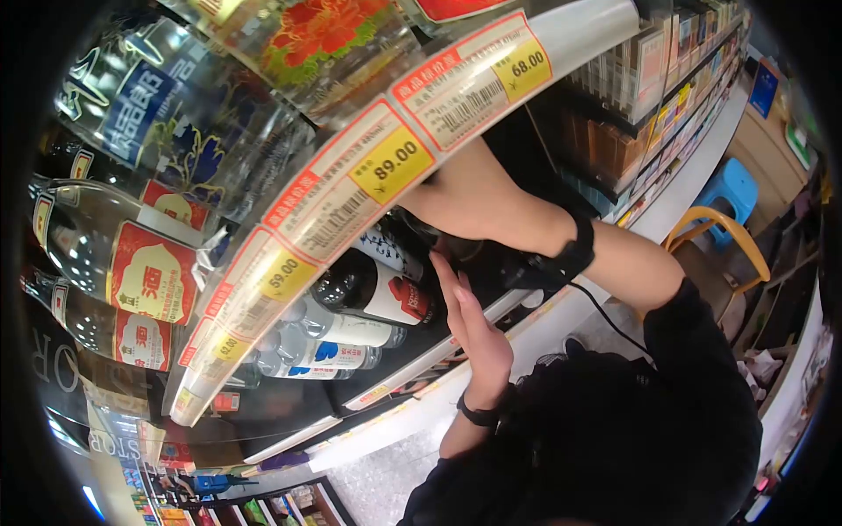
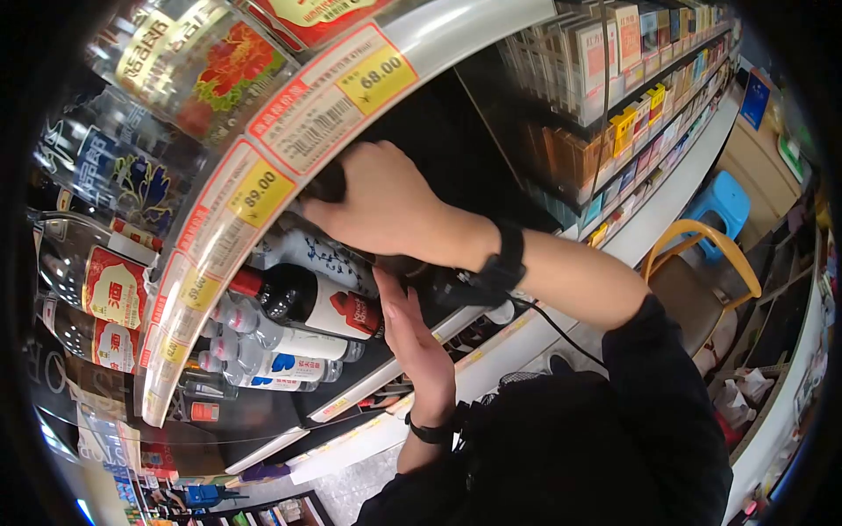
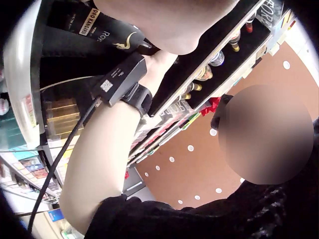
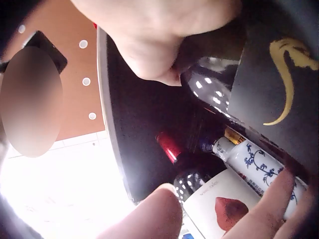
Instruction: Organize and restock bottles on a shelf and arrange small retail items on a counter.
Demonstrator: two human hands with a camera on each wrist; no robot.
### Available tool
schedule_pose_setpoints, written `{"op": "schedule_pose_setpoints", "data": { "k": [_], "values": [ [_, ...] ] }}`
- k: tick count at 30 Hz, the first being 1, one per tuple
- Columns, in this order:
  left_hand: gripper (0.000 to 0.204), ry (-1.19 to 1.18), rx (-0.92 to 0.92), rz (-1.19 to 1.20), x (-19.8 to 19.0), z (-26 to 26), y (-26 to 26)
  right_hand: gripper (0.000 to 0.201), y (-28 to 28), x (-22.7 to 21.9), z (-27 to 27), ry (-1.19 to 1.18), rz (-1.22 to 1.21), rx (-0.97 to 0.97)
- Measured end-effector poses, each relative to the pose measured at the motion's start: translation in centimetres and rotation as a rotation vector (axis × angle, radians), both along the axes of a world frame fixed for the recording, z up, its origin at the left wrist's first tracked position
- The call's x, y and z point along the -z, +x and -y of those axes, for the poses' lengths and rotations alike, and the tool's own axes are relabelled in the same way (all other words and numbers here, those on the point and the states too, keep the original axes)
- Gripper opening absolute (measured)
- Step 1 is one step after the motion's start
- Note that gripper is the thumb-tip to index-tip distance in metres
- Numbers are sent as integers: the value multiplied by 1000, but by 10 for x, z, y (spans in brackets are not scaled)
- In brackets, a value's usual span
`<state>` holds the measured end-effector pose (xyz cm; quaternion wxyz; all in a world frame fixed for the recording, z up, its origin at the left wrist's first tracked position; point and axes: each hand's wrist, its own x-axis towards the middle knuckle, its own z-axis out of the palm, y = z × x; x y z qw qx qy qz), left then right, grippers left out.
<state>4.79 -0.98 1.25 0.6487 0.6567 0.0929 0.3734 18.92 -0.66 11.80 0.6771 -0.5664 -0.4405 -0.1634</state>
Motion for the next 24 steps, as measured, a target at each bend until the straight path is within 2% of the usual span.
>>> {"op": "schedule_pose_setpoints", "data": {
  "k": [2,5,9,11,12,14,16,18,19,21,24],
  "values": [
    [62,-28,-26,-4,5,-1,5,31,15,7,-27,77,143,38],
    [64,-28,-95,-92,9,-6,13,31,31,12,-51,71,233,25],
    [66,-68,-108,-113,10,-15,17,31,29,14,-68,132,263,-6],
    [65,-98,-120,-113,7,-12,16,33,30,16,-70,117,409,176],
    [63,-122,-116,-117,6,-11,16,33,31,15,-65,115,412,158],
    [58,-101,-126,-104,12,-10,13,34,35,12,-44,-27,990,704],
    [53,-77,-135,-90,12,-11,7,34,37,9,-55,-12,961,689],
    [41,61,-92,-129,7,-12,-4,34,44,7,-64,-3,897,689],
    [31,108,-175,-100,8,-11,-5,34,47,6,-69,3,867,689],
    [29,70,-168,-83,13,-11,-14,34,47,0,-86,18,808,680],
    [23,30,-121,-141,16,-9,-35,34,45,9,-76,58,731,608]
  ]
}}
